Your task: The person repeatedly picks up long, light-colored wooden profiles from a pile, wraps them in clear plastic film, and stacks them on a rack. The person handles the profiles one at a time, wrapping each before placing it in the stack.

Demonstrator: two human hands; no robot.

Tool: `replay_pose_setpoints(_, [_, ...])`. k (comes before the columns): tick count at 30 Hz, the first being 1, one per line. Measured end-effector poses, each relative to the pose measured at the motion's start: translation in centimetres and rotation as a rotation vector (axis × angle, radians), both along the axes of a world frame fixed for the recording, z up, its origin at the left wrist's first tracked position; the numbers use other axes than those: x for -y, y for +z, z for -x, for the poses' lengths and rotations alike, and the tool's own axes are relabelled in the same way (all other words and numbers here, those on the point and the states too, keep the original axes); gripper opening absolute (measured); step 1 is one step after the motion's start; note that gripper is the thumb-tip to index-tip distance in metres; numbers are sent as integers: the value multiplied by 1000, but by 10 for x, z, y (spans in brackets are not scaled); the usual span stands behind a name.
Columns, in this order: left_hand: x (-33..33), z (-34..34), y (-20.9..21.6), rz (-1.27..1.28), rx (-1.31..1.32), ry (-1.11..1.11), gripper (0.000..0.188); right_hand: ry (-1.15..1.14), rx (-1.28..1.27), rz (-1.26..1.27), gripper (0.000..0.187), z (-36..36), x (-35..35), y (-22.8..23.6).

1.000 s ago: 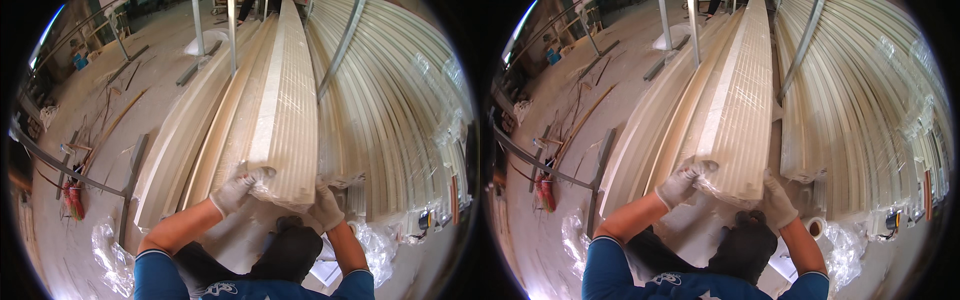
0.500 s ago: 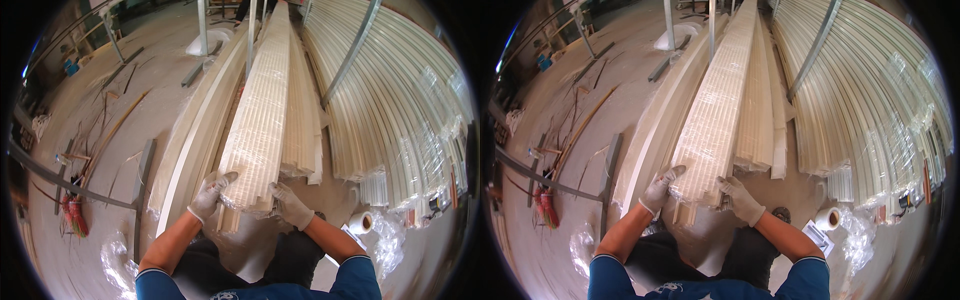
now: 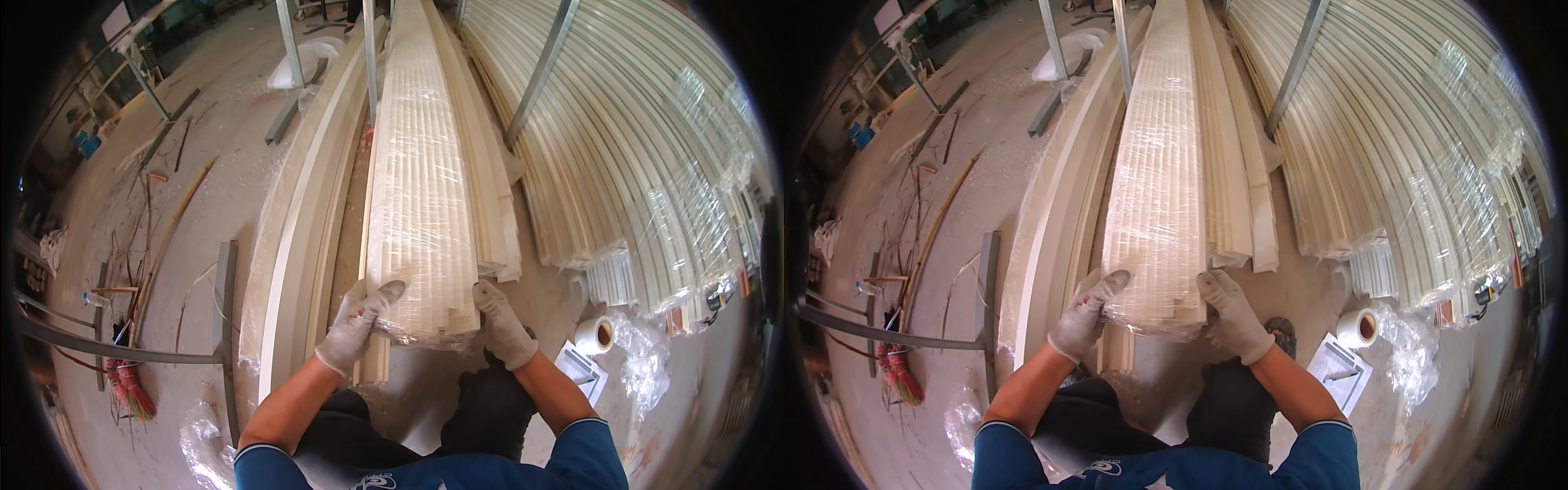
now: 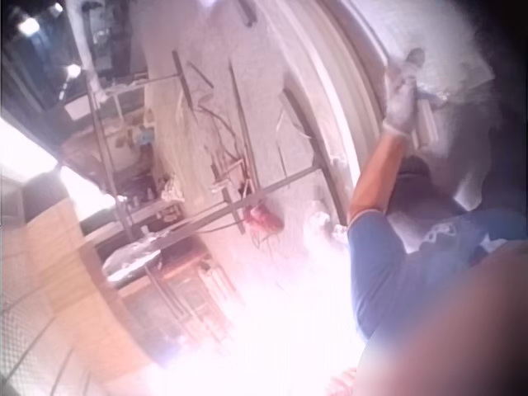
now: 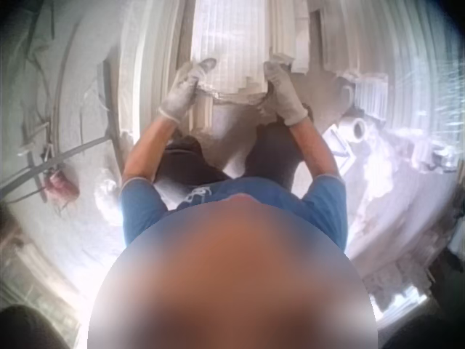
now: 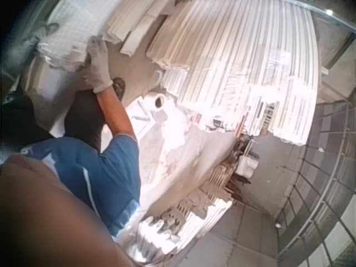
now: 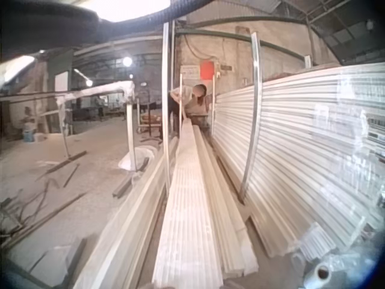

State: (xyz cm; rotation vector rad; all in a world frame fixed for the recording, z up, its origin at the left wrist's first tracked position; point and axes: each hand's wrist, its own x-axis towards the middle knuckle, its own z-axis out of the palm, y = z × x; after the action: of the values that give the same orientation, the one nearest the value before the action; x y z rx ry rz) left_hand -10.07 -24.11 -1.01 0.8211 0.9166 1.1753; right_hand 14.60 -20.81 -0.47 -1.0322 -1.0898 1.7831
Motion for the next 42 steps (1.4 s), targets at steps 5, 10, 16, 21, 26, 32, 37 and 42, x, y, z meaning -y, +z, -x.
replay_pose_setpoints(5, [-9,-21,0,129,88,-99,57,-29,69,-74,56,-22,-4,6])
replay_pose_setpoints(10, [-9,-37,4,113,70,-120,62,-90,95,-20,54,-44,0,5])
replay_pose_setpoints(16, [-12,-30,-7,86,34,-89,61,-28,60,61,55,-39,-1,1])
replay_pose_setpoints(21, [1,5,-11,-64,-47,11,58,93,73,58,60,-3,-6,-5])
replay_pose_setpoints(26, [7,27,-6,103,-113,139,56,211,4,118,75,32,-5,-7])
replay_pose_setpoints(32, [10,40,-19,-165,-127,99,52,155,-24,139,76,41,-3,-9])
replay_pose_setpoints(37, [12,36,-12,54,-147,170,94,153,-12,134,75,39,-1,-16])
replay_pose_setpoints(42, [20,22,19,-71,-170,139,61,48,-186,176,68,39,0,-19])
